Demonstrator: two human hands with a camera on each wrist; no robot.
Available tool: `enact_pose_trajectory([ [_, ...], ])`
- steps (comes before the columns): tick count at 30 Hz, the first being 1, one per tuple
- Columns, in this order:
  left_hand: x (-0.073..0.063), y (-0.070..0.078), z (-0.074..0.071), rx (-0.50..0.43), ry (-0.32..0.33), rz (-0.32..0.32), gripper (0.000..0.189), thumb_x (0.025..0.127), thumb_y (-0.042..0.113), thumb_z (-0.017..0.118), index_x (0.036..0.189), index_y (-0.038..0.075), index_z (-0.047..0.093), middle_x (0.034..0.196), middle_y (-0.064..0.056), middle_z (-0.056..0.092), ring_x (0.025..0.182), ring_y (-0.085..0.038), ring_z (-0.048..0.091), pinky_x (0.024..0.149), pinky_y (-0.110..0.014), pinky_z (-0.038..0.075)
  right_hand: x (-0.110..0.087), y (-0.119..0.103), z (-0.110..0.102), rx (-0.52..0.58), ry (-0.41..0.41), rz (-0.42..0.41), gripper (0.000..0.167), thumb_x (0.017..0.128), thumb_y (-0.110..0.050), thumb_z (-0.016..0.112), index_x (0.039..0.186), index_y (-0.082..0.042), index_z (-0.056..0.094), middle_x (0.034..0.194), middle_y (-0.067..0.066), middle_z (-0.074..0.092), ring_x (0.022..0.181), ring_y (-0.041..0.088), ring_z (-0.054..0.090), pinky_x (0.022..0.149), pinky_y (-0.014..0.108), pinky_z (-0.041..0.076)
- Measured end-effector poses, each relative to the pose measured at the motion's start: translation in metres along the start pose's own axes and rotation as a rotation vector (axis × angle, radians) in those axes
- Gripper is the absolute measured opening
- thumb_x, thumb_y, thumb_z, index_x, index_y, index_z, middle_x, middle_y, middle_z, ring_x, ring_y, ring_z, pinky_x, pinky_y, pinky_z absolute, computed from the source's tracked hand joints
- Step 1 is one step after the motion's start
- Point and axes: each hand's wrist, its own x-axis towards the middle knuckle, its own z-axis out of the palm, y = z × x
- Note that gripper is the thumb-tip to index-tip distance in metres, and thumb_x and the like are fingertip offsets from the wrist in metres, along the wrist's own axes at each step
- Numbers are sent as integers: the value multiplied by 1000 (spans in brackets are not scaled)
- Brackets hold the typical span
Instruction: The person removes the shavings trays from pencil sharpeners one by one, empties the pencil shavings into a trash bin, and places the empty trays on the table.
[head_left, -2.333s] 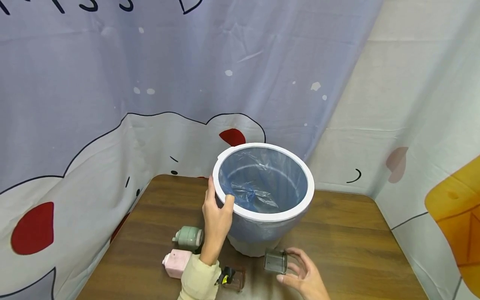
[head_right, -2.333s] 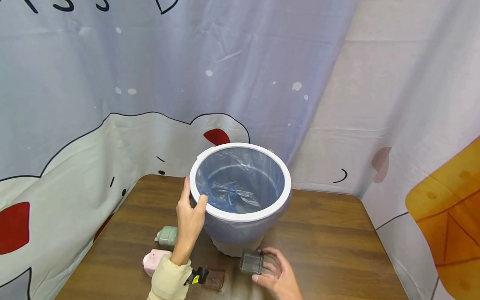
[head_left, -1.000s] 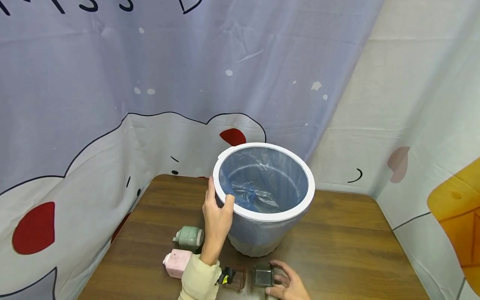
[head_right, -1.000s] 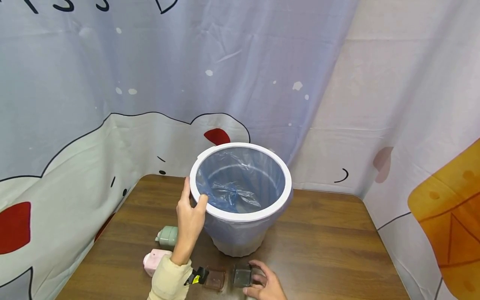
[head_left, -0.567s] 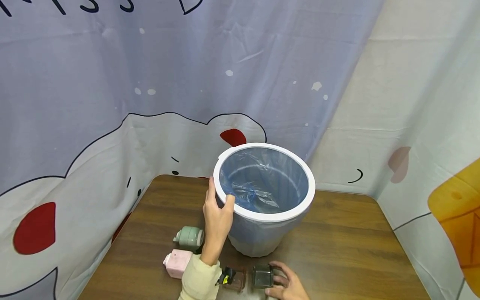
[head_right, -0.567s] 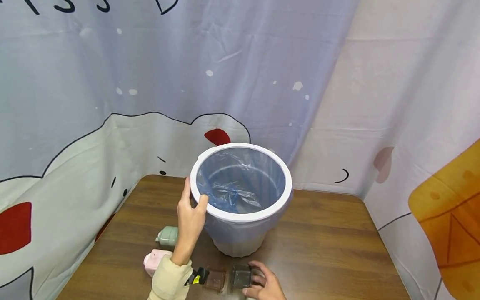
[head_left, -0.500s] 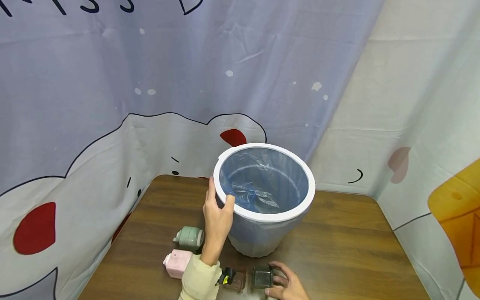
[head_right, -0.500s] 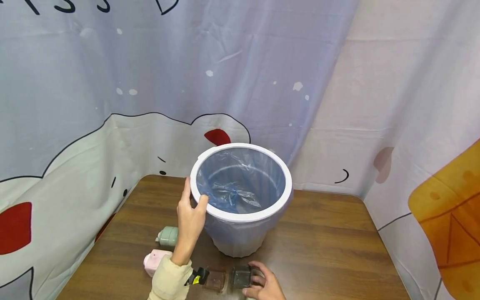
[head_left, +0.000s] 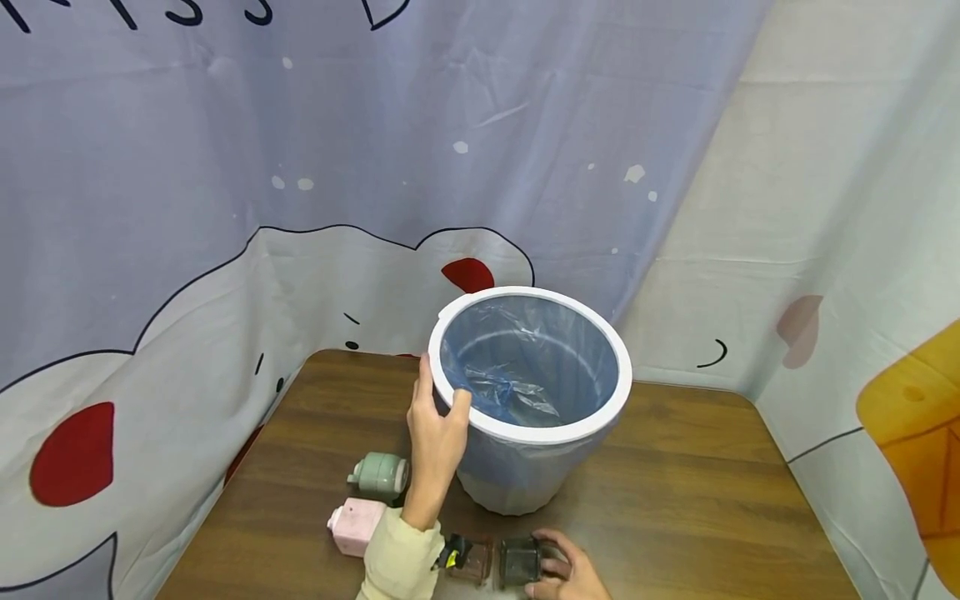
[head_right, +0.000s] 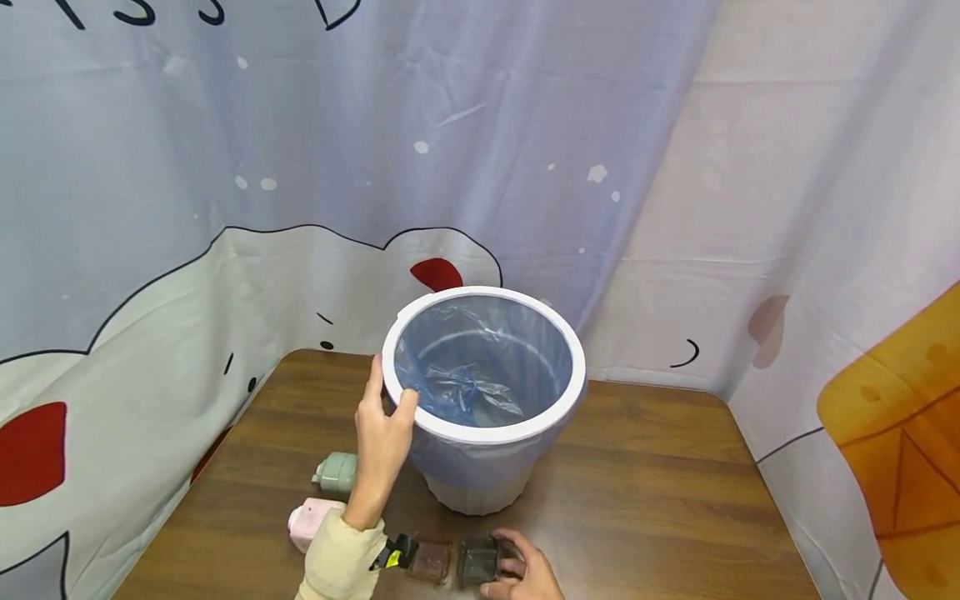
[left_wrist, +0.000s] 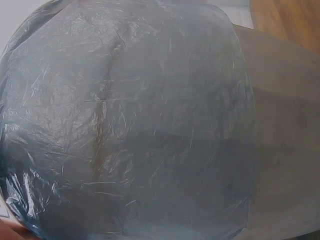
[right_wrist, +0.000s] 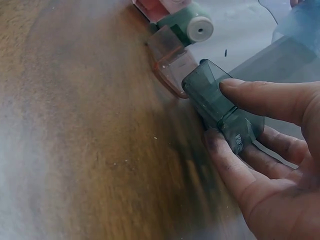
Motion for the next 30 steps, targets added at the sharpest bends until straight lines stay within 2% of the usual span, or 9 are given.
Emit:
enact_pose_trajectory([
  [7, 0, 2, -1, -7, -12, -1, 73, 80, 18, 57, 146, 23, 24, 143, 1, 34, 126, -13, 36, 103, -42, 29, 1, 4, -3, -10, -59, -64, 76, 73, 1, 70, 133, 7, 24, 104, 28, 60, 82, 22, 64, 66, 34, 52],
  [9, 1, 2, -1, -4, -11, 2, 73, 80, 18, 56, 146, 23, 24, 144, 2, 33, 126, -12, 35, 103, -41, 29, 2, 5, -3, -19, -59, -85, 77, 72, 1, 71, 133, 8, 24, 111, 28, 56, 86, 24, 63, 67, 35, 52],
  [13, 0, 0, -1, 2, -3, 16, 73, 80, 17, 56, 146, 22, 25, 144, 2, 33, 127, -10, 34, 104, -40, 29, 5, 17, -8, 1, -90, -188, 76, 71, 3, 72, 131, 11, 25, 125, 16, 48, 95, 29, 61, 70, 38, 52],
  [16, 0, -1, 0, 3, -2, 18, 73, 80, 17, 56, 145, 21, 25, 144, 1, 35, 126, -11, 36, 103, -41, 29, 7, 24, -13, -5, -139, -282, 72, 72, 5, 71, 130, 10, 28, 126, 5, 46, 100, 30, 60, 74, 38, 52],
  [20, -1, -1, -1, 5, 1, 10, 73, 80, 17, 57, 145, 22, 25, 142, 0, 37, 124, -14, 38, 102, -43, 30, 6, 20, -12, -41, -167, -306, 70, 75, 6, 68, 130, 13, 26, 129, 11, 44, 103, 31, 58, 77, 36, 51],
  [26, -1, -1, -1, 6, -2, 8, 73, 80, 18, 57, 145, 22, 25, 142, -1, 37, 125, -15, 38, 102, -44, 30, 5, 15, -7, -75, -119, -241, 74, 74, 5, 70, 127, 21, 22, 128, 39, 31, 104, 38, 56, 77, 34, 50],
  [30, -1, 0, -1, 1, -2, 9, 73, 80, 18, 57, 145, 22, 25, 143, 0, 36, 125, -14, 38, 102, -44, 30, 5, 15, -5, -81, -99, -224, 74, 72, 6, 71, 126, 21, 23, 126, 43, 28, 104, 44, 54, 77, 33, 51],
])
